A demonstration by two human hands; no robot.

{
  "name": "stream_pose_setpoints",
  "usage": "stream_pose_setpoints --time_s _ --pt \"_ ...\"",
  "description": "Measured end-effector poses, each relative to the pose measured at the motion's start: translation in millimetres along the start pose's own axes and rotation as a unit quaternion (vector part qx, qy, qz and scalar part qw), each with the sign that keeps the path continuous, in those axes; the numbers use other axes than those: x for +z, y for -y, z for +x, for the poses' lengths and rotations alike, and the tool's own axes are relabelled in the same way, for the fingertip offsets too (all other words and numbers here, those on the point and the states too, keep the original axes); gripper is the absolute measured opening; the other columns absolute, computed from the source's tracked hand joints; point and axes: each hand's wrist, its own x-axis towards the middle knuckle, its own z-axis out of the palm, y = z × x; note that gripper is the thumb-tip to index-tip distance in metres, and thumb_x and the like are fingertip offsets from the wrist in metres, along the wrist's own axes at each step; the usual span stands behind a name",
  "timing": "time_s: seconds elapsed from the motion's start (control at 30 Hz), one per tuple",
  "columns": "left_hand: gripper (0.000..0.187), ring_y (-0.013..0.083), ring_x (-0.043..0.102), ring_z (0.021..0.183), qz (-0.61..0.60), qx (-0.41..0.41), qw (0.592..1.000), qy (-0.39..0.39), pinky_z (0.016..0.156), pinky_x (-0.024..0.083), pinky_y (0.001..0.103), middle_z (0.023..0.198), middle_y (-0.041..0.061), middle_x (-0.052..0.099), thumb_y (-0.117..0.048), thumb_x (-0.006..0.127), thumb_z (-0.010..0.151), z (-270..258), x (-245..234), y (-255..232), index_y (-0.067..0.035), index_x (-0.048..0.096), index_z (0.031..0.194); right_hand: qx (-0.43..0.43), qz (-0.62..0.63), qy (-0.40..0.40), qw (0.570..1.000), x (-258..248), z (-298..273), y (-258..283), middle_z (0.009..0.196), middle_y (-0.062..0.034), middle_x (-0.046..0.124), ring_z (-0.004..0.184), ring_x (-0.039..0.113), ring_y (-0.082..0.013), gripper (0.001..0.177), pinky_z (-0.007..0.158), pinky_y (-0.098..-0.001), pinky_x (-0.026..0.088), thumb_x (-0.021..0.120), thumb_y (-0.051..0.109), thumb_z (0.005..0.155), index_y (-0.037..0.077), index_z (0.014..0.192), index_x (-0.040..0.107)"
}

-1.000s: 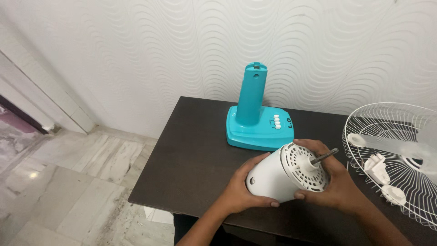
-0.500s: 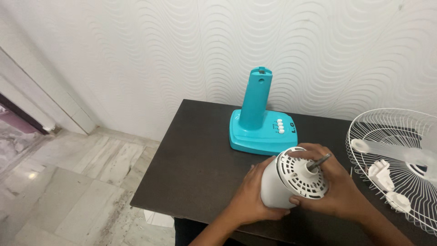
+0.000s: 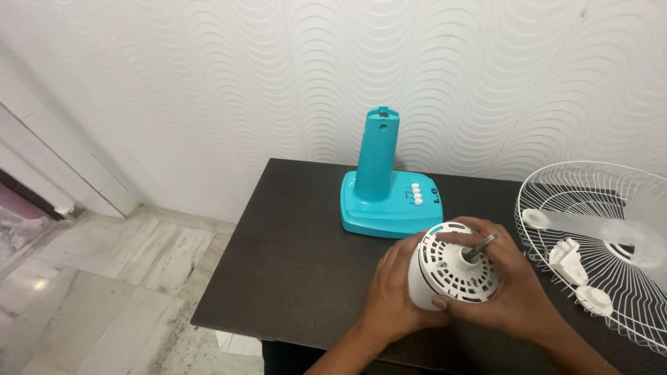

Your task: The person reassembles a disassembled electric fan on a table. They attach the motor housing to the base, secure it with a screw, then install the fan blades and front grille, fastening the central nut.

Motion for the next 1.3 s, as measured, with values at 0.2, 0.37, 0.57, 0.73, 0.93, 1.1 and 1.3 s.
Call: stream_pose_setpoints --time_s 0.2,0.37,0.57,0.73,0.93,1.1,1.3 --pt "0.099 0.0349 0.062 0.135 -0.002 0.014 1.000 -0.007 0.112 0.051 0.048 0.143 0.014 0.062 -0.027 0.095 0.067 3.5 3.2 2.8 -0.010 0.047 0.152 -0.065 -0.070 -0.017 0.995 6.9 3.9 9.3 0.140 -0.0145 0.058 0.133 0.053 -0.0314 0.076 0.103 -0.0447 0.045 0.095 0.034 0.052 0.014 0.120 0.069" --pt "0.099 0.0353 0.065 0.130 -0.094 -0.028 0.995 -0.010 0.107 0.055 0.047 0.139 0.015 0.063 -0.026 0.092 0.065 1.9 -2.7 4.0 -0.010 0.047 0.151 -0.065 -0.069 -0.019 0.995 10.2 5.3 9.5 0.138 -0.0136 0.059 0.129 0.054 -0.0308 0.075 0.102 -0.0452 0.045 0.095 0.033 0.051 0.011 0.118 0.072" --pt "0.103 0.0316 0.067 0.132 -0.099 -0.074 0.992 -0.007 0.107 0.055 0.045 0.140 0.013 0.065 -0.031 0.091 0.061 4.0 -7.0 10.4 -0.011 0.048 0.153 -0.044 -0.082 0.013 0.996 19.3 14.5 0.5 0.139 -0.0141 0.057 0.131 0.051 -0.0326 0.078 0.103 -0.0462 0.045 0.095 0.036 0.053 0.010 0.121 0.068" --pt "0.111 0.0301 0.062 0.136 -0.161 -0.111 0.980 0.029 0.113 0.051 0.045 0.144 0.014 0.062 -0.036 0.092 0.056 4.8 -18.1 18.4 -0.010 0.047 0.154 -0.069 -0.067 0.147 0.984 8.8 25.3 -12.5 0.155 -0.0202 0.036 0.143 0.039 -0.0384 0.087 0.109 -0.0520 0.042 0.093 0.045 0.067 0.012 0.140 0.058" --pt "0.120 0.0342 0.048 0.146 -0.151 -0.128 0.966 0.163 0.120 0.039 0.048 0.154 0.020 0.051 -0.040 0.094 0.055 20.9 -43.2 35.1 -0.007 0.043 0.159 0.088 -0.101 0.294 0.946 -28.7 37.0 -19.4 0.169 -0.0113 0.021 0.149 0.032 -0.0350 0.090 0.112 -0.0558 0.039 0.080 0.052 0.080 0.027 0.159 0.047" --pt "0.124 0.0363 0.036 0.159 -0.270 -0.067 0.947 0.157 0.134 0.024 0.049 0.166 0.023 0.039 -0.029 0.085 0.071 21.8 -54.8 28.4 -0.011 0.014 0.172 0.139 0.011 0.245 0.959 -34.5 39.0 -14.4 0.147 -0.0082 0.047 0.126 0.059 -0.0237 0.055 0.103 -0.0374 0.057 0.053 0.039 0.095 0.015 0.145 0.055" --pt "0.122 0.0372 0.019 0.162 -0.221 0.006 0.971 0.089 0.129 0.022 0.053 0.172 0.021 0.020 -0.027 0.083 0.072 -1.1 -35.2 2.2 -0.016 0.009 0.168 0.159 0.046 0.160 0.973 -21.9 19.2 -12.0 0.151 -0.0103 0.046 0.093 0.078 -0.0259 0.058 0.077 -0.0337 0.068 0.063 0.027 0.097 0.009 0.150 0.052"
